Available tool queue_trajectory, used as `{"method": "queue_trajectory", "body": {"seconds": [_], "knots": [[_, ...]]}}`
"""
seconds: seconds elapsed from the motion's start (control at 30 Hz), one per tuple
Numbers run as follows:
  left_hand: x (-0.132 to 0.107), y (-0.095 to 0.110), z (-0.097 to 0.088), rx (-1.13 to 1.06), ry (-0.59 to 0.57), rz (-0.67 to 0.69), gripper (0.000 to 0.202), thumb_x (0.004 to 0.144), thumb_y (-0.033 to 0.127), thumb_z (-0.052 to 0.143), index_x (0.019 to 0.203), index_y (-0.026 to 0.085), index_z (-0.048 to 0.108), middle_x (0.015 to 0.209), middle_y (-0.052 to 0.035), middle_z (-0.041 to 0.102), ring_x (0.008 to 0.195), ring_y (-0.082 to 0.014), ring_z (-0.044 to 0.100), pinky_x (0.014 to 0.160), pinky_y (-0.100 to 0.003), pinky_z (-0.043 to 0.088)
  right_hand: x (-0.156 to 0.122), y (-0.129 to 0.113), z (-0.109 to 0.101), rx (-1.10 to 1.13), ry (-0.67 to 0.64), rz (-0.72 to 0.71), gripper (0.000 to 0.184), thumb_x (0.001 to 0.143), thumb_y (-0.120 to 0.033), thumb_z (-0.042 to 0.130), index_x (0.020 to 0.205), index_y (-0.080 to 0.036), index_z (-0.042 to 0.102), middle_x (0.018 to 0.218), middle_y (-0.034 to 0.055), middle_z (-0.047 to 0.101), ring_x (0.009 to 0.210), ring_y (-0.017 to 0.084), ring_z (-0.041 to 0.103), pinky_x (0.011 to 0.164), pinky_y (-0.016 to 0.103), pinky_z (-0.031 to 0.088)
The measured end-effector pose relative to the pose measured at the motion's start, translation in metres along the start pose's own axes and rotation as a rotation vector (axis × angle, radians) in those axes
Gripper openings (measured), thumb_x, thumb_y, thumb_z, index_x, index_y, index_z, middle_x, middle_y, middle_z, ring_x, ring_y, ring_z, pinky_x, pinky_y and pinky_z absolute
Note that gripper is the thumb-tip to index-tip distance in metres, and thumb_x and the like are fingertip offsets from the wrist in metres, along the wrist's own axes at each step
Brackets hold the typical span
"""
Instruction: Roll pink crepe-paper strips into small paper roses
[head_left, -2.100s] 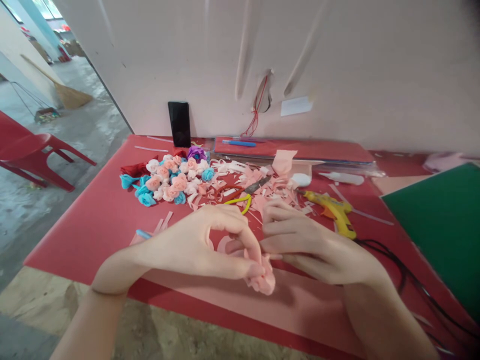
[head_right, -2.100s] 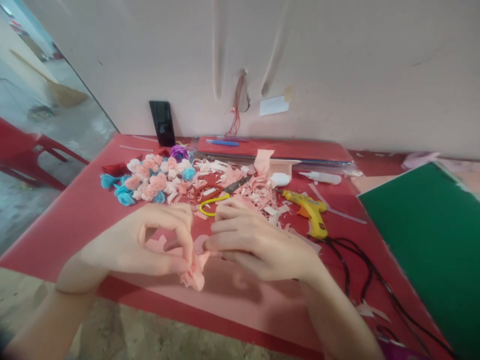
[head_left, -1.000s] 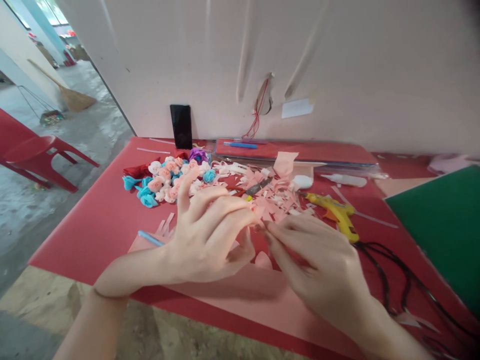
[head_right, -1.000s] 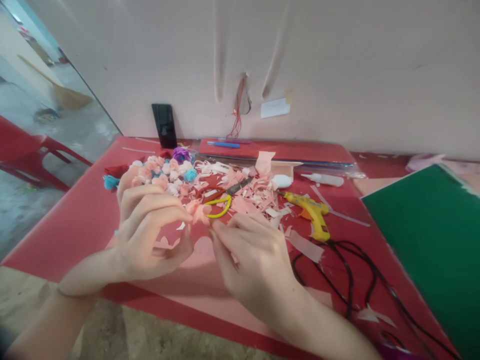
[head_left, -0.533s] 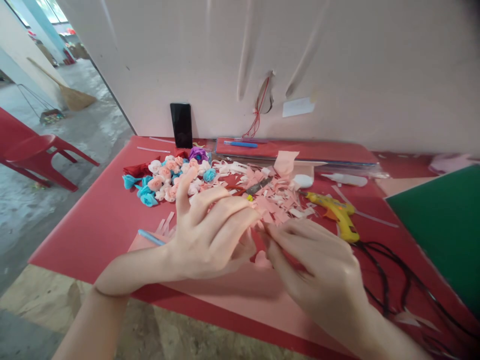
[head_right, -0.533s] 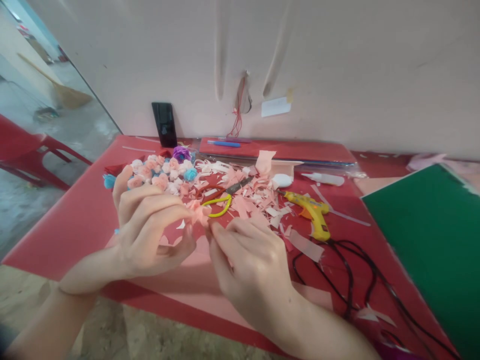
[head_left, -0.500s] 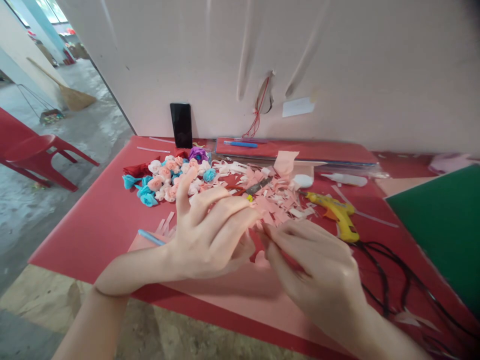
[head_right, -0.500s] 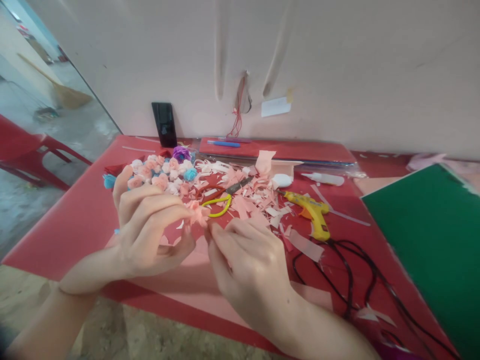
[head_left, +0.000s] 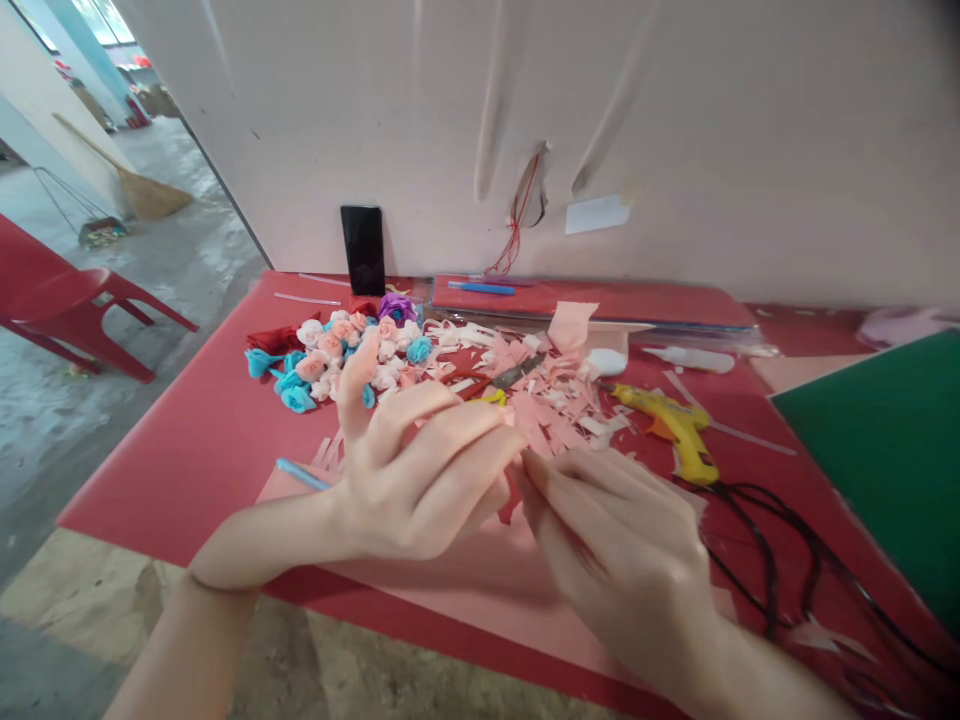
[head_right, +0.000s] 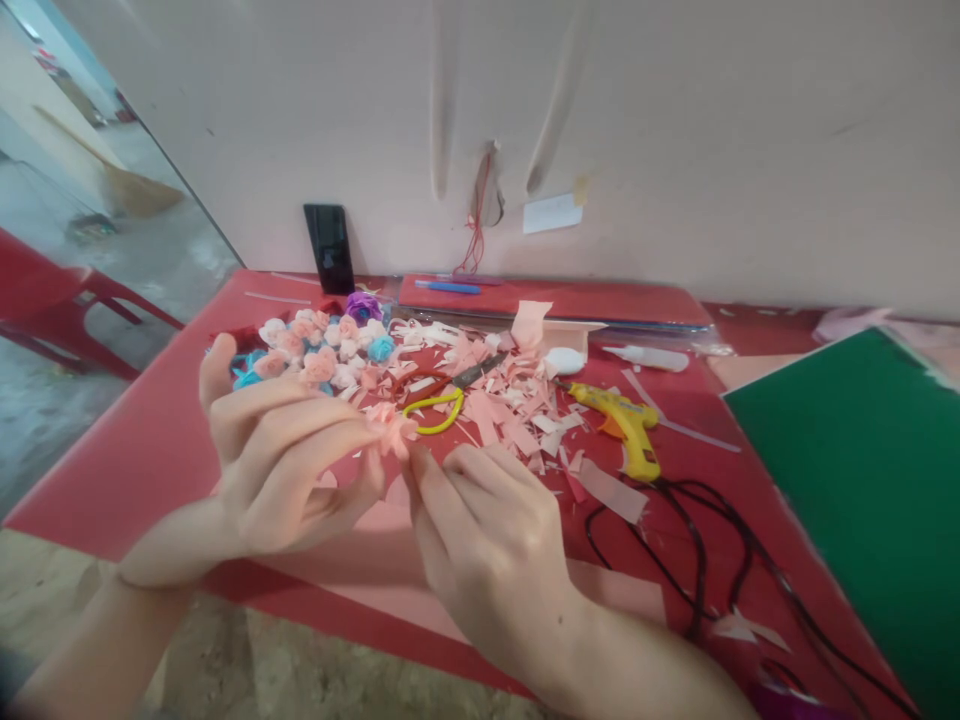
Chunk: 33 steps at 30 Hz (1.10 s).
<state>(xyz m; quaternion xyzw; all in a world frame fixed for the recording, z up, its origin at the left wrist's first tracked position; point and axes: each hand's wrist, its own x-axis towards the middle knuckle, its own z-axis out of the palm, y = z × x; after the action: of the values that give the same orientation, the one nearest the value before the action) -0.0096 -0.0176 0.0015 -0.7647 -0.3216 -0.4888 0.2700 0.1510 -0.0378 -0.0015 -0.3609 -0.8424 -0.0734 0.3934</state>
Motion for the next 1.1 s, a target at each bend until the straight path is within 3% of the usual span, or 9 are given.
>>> {"method": "queue_trajectory", "body": {"seconds": [0.47,0.9,1.1], "knots": [[0.0014,-0.0015,-0.001,-0.057,0.096,0.081,0.011,0.077,0.013,0.06,0.072,0.021,0.063,0.07,0.005,0.064,0.071,-0.0119,0.052,0.113,-0.045,0.027,0.0001,-0.0044,-0.0034,-0.073,-0.008,-0.018,0.03,0.083,-0.004,0.052,0.055,-0.015,0.054,0.048,0.0016,0.054,0.048,0.011,0.046,0.047,0.027,0.036],[0.0075,-0.0029,-0.0039,0.079,0.029,0.076,0.01,0.064,0.014,0.07,0.068,0.021,0.064,0.065,0.0017,0.063,0.069,-0.0157,0.052,0.097,-0.049,0.043,0.0013,-0.0032,-0.0086,-0.237,0.024,-0.036,0.018,0.082,-0.005,0.057,0.065,-0.009,0.064,0.047,0.0025,0.059,0.048,0.013,0.051,0.051,0.028,0.04],[0.004,-0.002,-0.0029,0.101,0.063,0.096,0.016,0.069,0.01,0.066,0.06,0.023,0.061,0.069,0.0014,0.061,0.07,-0.0155,0.051,0.095,-0.052,0.043,-0.0003,-0.0021,-0.0068,-0.304,0.014,-0.092,0.014,0.081,-0.005,0.058,0.07,-0.007,0.067,0.046,0.002,0.058,0.05,0.014,0.053,0.053,0.029,0.041]]}}
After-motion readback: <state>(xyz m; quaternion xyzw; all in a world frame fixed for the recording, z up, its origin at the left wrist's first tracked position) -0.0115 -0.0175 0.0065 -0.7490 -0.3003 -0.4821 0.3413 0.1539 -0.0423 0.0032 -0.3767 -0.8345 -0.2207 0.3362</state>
